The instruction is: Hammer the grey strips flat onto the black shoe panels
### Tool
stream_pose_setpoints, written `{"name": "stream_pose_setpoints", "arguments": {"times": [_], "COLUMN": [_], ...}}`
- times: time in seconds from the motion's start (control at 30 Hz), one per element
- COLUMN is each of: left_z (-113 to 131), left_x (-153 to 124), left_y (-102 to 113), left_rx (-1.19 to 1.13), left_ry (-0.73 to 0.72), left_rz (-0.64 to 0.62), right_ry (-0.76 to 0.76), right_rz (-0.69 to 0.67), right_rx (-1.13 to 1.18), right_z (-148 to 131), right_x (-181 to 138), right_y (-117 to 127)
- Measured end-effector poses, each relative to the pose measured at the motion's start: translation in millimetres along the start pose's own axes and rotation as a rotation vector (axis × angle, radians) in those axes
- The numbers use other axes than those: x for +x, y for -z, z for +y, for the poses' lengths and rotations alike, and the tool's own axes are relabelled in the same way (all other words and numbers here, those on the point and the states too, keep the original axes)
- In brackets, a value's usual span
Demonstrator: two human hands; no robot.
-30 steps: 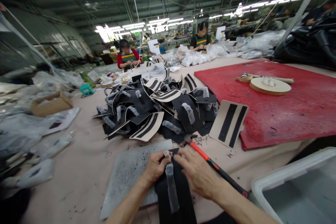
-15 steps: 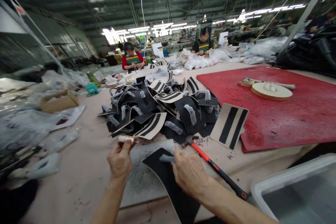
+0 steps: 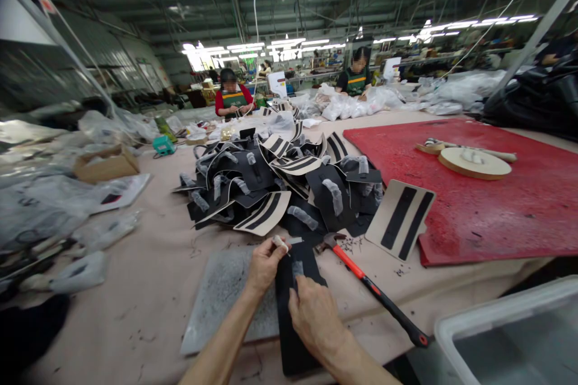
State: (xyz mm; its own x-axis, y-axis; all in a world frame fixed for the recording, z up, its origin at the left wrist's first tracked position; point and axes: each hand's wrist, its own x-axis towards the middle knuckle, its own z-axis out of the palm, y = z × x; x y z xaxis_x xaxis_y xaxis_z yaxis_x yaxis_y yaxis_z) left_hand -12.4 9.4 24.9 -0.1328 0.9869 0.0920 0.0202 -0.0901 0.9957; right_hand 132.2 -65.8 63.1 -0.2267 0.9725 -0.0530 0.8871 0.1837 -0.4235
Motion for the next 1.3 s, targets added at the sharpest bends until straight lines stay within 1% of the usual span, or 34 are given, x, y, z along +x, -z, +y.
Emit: {"name": "stream_pose_setpoints", "arguments": {"times": [0.07, 0.13, 0.27, 0.33, 0.37, 0.43, 0.5, 0.57, 0.63, 0.7, 0.8, 0.9, 0.97, 1.03, 1.07, 1.1, 1.17, 1.23, 1.27, 1.3], "left_z": [-4.5, -11.3, -22.3, -23.3, -23.2, -22.6, -22.5, -22.5, -21.9, -20.4, -18.4, -17.8, -17.5, -16.3, -15.4, -14.3, -12.0, -10.3, -9.8, -9.5], "left_x": [4.0, 4.4, 0.6, 0.0, 0.2, 0.9, 1.6, 1.9, 1.8, 1.4, -0.1, -2.4, -3.1, -2.0, -0.7, 0.8, 4.2, 6.7, 7.3, 7.4], "left_y": [-3.0, -4.4, -3.9, -3.4, -3.3, -3.5, -3.7, -4.1, -4.7, -5.7, -8.0, -10.3, -11.4, -11.9, -11.8, -11.5, -10.4, -8.9, -8.2, -7.6], "left_rx": [-0.001, 0.005, 0.029, 0.033, 0.037, 0.054, 0.085, 0.111, 0.131, 0.15, 0.193, 0.262, 0.325, 0.378, 0.394, 0.402, 0.4, 0.383, 0.375, 0.368], "left_ry": [0.003, 0.022, 0.046, 0.06, 0.068, 0.078, 0.083, 0.087, 0.084, 0.075, 0.048, -0.004, -0.058, -0.112, -0.135, -0.153, -0.175, -0.189, -0.193, -0.197], "left_rz": [-0.056, -0.076, -0.027, -0.002, 0.006, 0.01, 0.006, 0.007, 0.009, 0.007, 0.009, 0.006, -0.009, -0.039, -0.061, -0.09, -0.158, -0.221, -0.245, -0.26], "right_ry": [-0.017, -0.041, -0.006, 0.011, 0.011, -0.001, -0.008, -0.019, -0.034, -0.046, -0.041, -0.065, -0.1, -0.132, -0.149, -0.166, -0.252, -0.41, -0.497, -0.562], "right_rz": [-0.013, -0.006, 0.01, 0.049, 0.085, 0.186, 0.288, 0.329, 0.302, 0.246, 0.176, 0.158, 0.141, 0.093, 0.053, -0.004, -0.157, -0.336, -0.397, -0.423], "right_rx": [0.005, 0.047, 0.239, 0.31, 0.31, 0.229, 0.076, -0.095, -0.235, -0.323, -0.397, -0.444, -0.433, -0.321, -0.215, -0.068, 0.324, 0.741, 0.899, 1.0], "right_z": [1.7, 4.9, 14.9, 25.3, 33.0, 54.1, 81.0, 108.7, 131.0, 144.3, 149.4, 151.4, 156.6, 162.7, 164.6, 164.9, 159.6, 146.6, 138.1, 128.7], "right_x": [0.3, -0.5, -3.1, -2.7, -1.8, 0.9, 3.6, 4.7, 3.6, 1.1, -1.1, 0.7, 2.7, 3.5, 3.1, 1.9, -2.2, -7.6, -10.0, -11.7], "right_y": [-5.2, -10.7, -11.6, -6.7, -3.9, 0.9, 3.3, 3.7, 3.3, 3.3, 5.5, 9.6, 12.6, 15.4, 16.9, 18.5, 22.1, 27.2, 30.9, 35.7]}}
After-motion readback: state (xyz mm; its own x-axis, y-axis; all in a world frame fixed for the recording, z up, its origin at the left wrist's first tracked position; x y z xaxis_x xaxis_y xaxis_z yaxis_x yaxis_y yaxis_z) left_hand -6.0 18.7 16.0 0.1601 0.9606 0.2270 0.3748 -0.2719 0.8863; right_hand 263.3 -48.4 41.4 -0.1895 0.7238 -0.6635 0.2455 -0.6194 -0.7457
